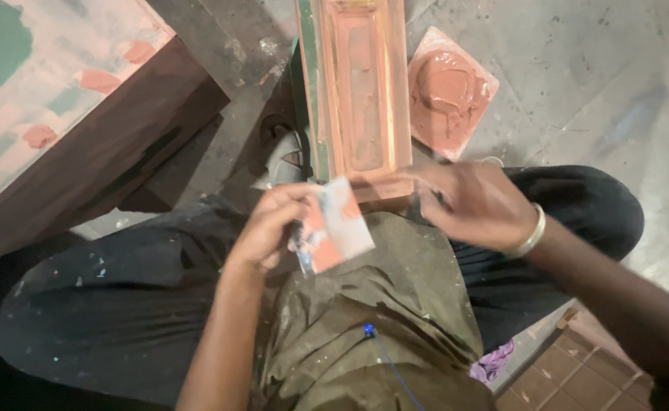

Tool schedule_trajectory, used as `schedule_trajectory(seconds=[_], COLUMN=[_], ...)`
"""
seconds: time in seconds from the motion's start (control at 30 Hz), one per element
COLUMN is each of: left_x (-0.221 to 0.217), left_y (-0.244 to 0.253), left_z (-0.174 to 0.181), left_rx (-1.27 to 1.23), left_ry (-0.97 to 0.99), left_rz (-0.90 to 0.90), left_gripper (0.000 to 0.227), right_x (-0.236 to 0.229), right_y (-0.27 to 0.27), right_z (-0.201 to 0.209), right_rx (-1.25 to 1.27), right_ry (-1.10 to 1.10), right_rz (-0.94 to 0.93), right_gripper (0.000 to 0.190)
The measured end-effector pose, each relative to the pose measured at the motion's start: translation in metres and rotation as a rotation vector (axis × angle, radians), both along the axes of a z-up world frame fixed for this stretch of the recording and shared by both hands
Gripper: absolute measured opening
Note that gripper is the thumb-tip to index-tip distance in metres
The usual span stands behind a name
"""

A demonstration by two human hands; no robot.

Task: The person applies a pinkish putty to a rectangular wooden frame using a small card. They repeatedly scoop putty from a container and spread it into the frame's grooves, smoothing the surface.

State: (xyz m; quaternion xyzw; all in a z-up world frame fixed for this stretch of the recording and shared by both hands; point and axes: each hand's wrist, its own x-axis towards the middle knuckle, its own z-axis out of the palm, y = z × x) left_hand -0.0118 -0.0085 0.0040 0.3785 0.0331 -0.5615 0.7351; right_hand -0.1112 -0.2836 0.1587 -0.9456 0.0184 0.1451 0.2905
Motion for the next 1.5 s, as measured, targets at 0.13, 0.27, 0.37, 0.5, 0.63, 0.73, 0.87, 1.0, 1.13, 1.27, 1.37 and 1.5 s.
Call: schedule_trajectory(seconds=[0.13, 0.27, 0.37, 0.5, 0.63, 0.73, 0.87, 1.0, 1.13, 1.27, 1.37, 1.5], left_x=[-0.017, -0.001, 0.013, 0.018, 0.013, 0.014, 0.022, 0.031, 0.025, 0.037, 0.049, 0.048], left_y=[-0.016, -0.016, -0.007, -0.006, -0.012, -0.013, -0.013, -0.024, -0.042, -0.038, -0.024, -0.026], left_z=[-0.002, -0.006, -0.006, -0.006, -0.007, -0.009, -0.011, -0.001, 0.004, 0.007, 0.009, 0.005], left_rx=[-0.215, -0.247, -0.148, -0.181, -0.064, 0.044, 0.021, 0.03, 0.017, -0.1, -0.142, -0.052], left_ry=[0.143, 0.087, 0.069, 0.086, 0.127, 0.133, 0.084, 0.073, 0.135, 0.109, 0.074, 0.055], left_rz=[-0.104, -0.046, 0.111, 0.113, 0.13, 0.127, 0.135, 0.101, 0.033, 0.075, 0.169, 0.186], left_gripper=[0.04, 0.04, 0.041, 0.042, 0.042, 0.041, 0.041, 0.04, 0.039, 0.042, 0.04, 0.041], right_x=[-0.023, -0.02, -0.001, 0.035, 0.09, 0.107, 0.097, 0.05, 0.014, 0.021, 0.06, 0.109], right_y=[0.022, 0.009, -0.019, -0.04, -0.065, -0.073, -0.06, -0.041, -0.018, -0.013, -0.039, -0.06], right_z=[0.011, -0.001, -0.023, -0.052, -0.074, -0.088, -0.096, -0.065, -0.04, -0.043, -0.058, -0.085], right_rx=[0.213, -0.075, -0.339, -0.306, -0.516, -0.404, -0.516, -0.136, -0.199, -0.273, -0.435, -0.487], right_ry=[0.003, -0.019, 0.124, -0.434, -0.247, -0.213, -0.032, -0.396, -0.233, -0.331, -0.286, -0.18], right_rz=[0.192, 0.404, 0.355, 0.346, 0.27, 0.294, 0.435, 0.441, 0.354, 0.426, 0.542, 0.302], right_gripper=[0.061, 0.065, 0.065, 0.056, 0.071, 0.075, 0.095, 0.069, 0.071, 0.07, 0.059, 0.078])
